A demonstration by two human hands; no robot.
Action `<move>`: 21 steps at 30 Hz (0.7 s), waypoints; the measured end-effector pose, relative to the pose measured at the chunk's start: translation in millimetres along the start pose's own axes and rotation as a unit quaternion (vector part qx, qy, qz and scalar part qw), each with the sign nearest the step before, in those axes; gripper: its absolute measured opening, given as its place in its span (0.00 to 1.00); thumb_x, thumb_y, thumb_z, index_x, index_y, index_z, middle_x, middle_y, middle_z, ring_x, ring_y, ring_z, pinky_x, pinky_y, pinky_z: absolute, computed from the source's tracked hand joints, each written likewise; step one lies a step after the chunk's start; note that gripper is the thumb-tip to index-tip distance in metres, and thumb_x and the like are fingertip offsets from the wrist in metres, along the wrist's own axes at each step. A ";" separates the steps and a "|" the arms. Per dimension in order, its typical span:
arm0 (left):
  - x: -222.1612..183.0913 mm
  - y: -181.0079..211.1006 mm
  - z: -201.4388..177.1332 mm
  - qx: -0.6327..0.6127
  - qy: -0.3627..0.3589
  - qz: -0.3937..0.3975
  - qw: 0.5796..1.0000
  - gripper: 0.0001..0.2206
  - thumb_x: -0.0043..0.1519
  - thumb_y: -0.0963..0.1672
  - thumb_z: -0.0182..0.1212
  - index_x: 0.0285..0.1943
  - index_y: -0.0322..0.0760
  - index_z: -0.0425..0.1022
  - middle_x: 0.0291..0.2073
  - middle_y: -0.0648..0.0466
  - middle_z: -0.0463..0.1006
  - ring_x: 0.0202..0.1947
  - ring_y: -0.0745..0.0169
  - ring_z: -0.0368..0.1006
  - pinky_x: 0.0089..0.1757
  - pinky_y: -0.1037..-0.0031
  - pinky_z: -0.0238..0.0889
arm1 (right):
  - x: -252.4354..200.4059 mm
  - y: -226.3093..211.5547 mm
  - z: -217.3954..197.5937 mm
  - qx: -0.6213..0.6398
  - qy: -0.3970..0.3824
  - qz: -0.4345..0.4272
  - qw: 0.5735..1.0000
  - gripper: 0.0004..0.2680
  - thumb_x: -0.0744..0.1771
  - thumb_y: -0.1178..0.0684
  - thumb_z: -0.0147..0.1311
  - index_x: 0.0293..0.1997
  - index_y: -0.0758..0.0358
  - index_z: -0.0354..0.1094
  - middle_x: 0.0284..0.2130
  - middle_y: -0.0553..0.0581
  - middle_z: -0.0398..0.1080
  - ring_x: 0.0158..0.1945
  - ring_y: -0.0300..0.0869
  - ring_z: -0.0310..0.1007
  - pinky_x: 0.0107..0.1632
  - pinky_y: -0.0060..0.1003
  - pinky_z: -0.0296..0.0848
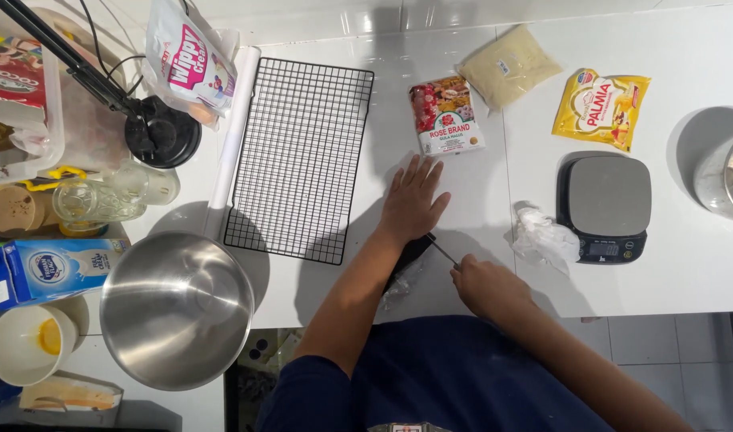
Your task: Chopping a chocolate bar into small pieces with a knife and opening a packet of whipped cream powder.
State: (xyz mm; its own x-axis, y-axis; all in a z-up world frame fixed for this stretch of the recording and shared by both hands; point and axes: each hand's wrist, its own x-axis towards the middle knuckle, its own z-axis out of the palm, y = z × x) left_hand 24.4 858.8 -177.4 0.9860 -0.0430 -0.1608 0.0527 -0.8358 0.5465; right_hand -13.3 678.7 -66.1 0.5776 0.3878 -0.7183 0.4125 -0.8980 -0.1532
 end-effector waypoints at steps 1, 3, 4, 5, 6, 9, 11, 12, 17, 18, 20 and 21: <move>-1.0 2.0 3.4 -0.002 -0.003 -0.003 1.000 0.30 0.72 0.56 0.36 0.80 0.43 0.52 0.78 0.44 0.53 0.80 0.44 0.41 0.71 0.47 0.35 | 0.9 -1.4 0.1 0.000 -0.005 -0.001 1.000 0.15 0.72 0.44 0.36 0.43 0.65 0.66 0.30 0.70 0.76 0.37 0.59 0.83 0.36 0.47 0.82; -0.8 6.2 8.2 0.035 0.028 0.028 0.999 0.27 0.73 0.55 0.34 0.80 0.45 0.52 0.77 0.46 0.55 0.79 0.45 0.45 0.71 0.47 0.39 | 3.0 -4.5 -1.0 -0.016 0.001 0.017 1.000 0.15 0.72 0.44 0.38 0.42 0.65 0.68 0.29 0.68 0.76 0.36 0.58 0.83 0.34 0.47 0.82; -1.2 4.5 7.0 0.034 0.027 0.028 0.999 0.27 0.73 0.55 0.34 0.80 0.45 0.52 0.77 0.46 0.55 0.79 0.45 0.45 0.71 0.47 0.39 | 4.4 -4.9 -2.2 -0.016 0.000 0.018 1.000 0.15 0.72 0.44 0.38 0.42 0.65 0.68 0.29 0.68 0.76 0.36 0.58 0.83 0.34 0.47 0.82; -2.0 3.0 5.8 0.036 0.026 0.026 0.999 0.27 0.73 0.55 0.34 0.80 0.46 0.52 0.77 0.47 0.54 0.79 0.45 0.44 0.71 0.47 0.37 | 5.6 -5.4 -3.2 -0.021 -0.004 0.015 1.000 0.15 0.72 0.44 0.37 0.42 0.65 0.68 0.29 0.68 0.76 0.36 0.58 0.83 0.34 0.48 0.82; -2.7 2.6 5.7 0.036 0.024 0.025 0.999 0.26 0.74 0.54 0.33 0.80 0.47 0.52 0.77 0.48 0.54 0.79 0.46 0.43 0.71 0.47 0.35 | 5.9 -4.8 -3.7 -0.026 -0.009 0.013 1.000 0.16 0.72 0.43 0.37 0.42 0.66 0.68 0.29 0.68 0.76 0.36 0.59 0.83 0.34 0.49 0.82; 1.9 -0.1 7.8 0.044 0.008 0.036 0.998 0.26 0.74 0.54 0.32 0.80 0.48 0.52 0.78 0.49 0.52 0.80 0.45 0.40 0.71 0.47 0.34 | 16.2 -0.9 -4.6 -0.048 -0.033 0.009 0.998 0.15 0.72 0.45 0.38 0.44 0.67 0.68 0.31 0.70 0.76 0.38 0.60 0.83 0.35 0.50 0.82; 7.0 -1.2 10.9 0.048 -0.002 0.037 0.998 0.26 0.74 0.54 0.31 0.80 0.50 0.52 0.78 0.50 0.51 0.80 0.46 0.38 0.72 0.47 0.33 | 20.1 6.1 5.3 -0.053 -0.016 0.000 0.998 0.15 0.71 0.45 0.38 0.46 0.68 0.69 0.30 0.69 0.76 0.37 0.59 0.83 0.35 0.50 0.82; 8.9 -1.5 12.7 0.052 -0.012 0.036 0.998 0.26 0.74 0.54 0.29 0.80 0.51 0.53 0.78 0.51 0.51 0.80 0.46 0.36 0.72 0.47 0.32 | 21.8 9.7 10.7 -0.058 -0.001 -0.010 0.998 0.15 0.71 0.46 0.39 0.49 0.70 0.69 0.29 0.68 0.76 0.36 0.59 0.83 0.34 0.50 0.82; 10.3 -5.4 17.0 0.038 -0.010 0.033 0.999 0.26 0.74 0.55 0.30 0.81 0.54 0.51 0.79 0.53 0.49 0.81 0.47 0.34 0.72 0.47 0.28 | 7.9 -11.7 -3.1 -0.105 0.061 -0.049 0.991 0.14 0.71 0.51 0.39 0.62 0.65 0.62 0.28 0.63 0.75 0.34 0.56 0.83 0.34 0.51 0.82; 9.8 -6.0 16.9 0.025 -0.010 0.036 0.999 0.26 0.74 0.55 0.30 0.81 0.54 0.50 0.79 0.53 0.48 0.81 0.47 0.33 0.72 0.47 0.28 | 2.3 -19.3 -9.9 -0.135 0.084 -0.050 0.986 0.15 0.71 0.53 0.38 0.66 0.63 0.60 0.28 0.59 0.75 0.34 0.53 0.83 0.35 0.51 0.82; 3.7 -6.4 12.9 0.003 -0.008 0.043 0.999 0.26 0.74 0.55 0.29 0.81 0.54 0.50 0.79 0.52 0.48 0.81 0.46 0.34 0.72 0.46 0.28 | 20.2 -15.5 23.3 -0.138 0.116 -0.040 0.983 0.12 0.72 0.51 0.39 0.60 0.64 0.63 0.27 0.59 0.74 0.32 0.52 0.82 0.33 0.48 0.81; 1.1 -6.7 10.9 -0.019 -0.005 0.047 0.999 0.26 0.74 0.55 0.28 0.81 0.53 0.49 0.79 0.52 0.49 0.81 0.46 0.35 0.72 0.46 0.28 | 29.6 -13.6 39.6 -0.143 0.148 -0.033 0.978 0.11 0.72 0.50 0.41 0.53 0.65 0.66 0.25 0.59 0.73 0.30 0.50 0.81 0.30 0.44 0.80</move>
State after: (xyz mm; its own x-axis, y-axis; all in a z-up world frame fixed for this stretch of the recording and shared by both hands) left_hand 23.5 858.4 -190.2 0.9855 -0.1250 -0.1150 -0.0335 -0.8067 0.5900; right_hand -29.7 694.2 -112.1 0.7038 0.5241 -0.4796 0.6114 -0.7907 0.0332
